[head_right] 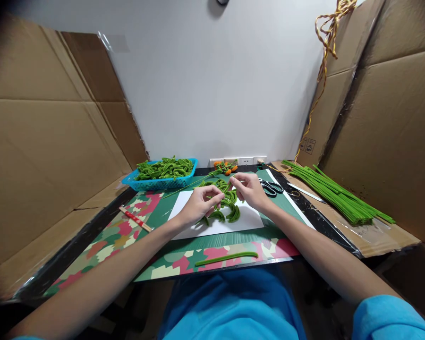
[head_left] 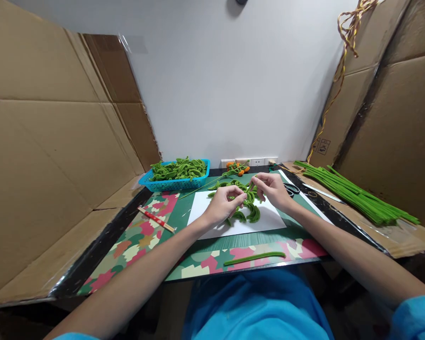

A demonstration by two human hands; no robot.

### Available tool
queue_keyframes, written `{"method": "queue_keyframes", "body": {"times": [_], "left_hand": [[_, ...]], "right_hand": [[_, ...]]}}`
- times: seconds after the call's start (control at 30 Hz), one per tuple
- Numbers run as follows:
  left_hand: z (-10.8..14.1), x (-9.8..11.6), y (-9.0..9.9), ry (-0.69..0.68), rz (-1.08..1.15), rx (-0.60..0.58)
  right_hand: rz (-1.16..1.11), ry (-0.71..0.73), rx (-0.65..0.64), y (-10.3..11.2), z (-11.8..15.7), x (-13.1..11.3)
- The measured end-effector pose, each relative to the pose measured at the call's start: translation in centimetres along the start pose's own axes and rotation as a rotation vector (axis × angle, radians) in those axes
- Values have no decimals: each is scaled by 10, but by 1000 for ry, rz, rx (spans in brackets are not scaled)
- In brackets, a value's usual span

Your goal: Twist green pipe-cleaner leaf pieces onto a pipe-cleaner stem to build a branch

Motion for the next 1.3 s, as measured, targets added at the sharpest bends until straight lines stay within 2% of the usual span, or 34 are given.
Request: {"method": "queue_keyframes", "body": {"times": [0.2, 0.47, 0.83, 1.1, 1.3], "left_hand": [[-1, -2, 1, -5, 15, -10], [-1, 0, -4, -25, 42, -37], [3, 10, 3, -90, -206, -2], [9, 23, 8, -160, -301, 75], [9, 22, 7, -176, -406, 27]], "right_hand": [[32, 1, 18, 1, 0, -3], [-77, -9, -132, -18, 0, 0], [-283, -68, -71, -13, -2, 7], [-304, -141, -223, -26, -1, 10], [-327, -198, -274, -32, 2, 13]]}}
Point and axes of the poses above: each hand's wrist, its own z-axis away from the middle knuckle, its own y-axis out of the back of the hand, x = y × z, the point moved 8 cm from there along -z, towards the middle knuckle, and after that the axes turned 10 degrees about -x, right-handed, at the moved point
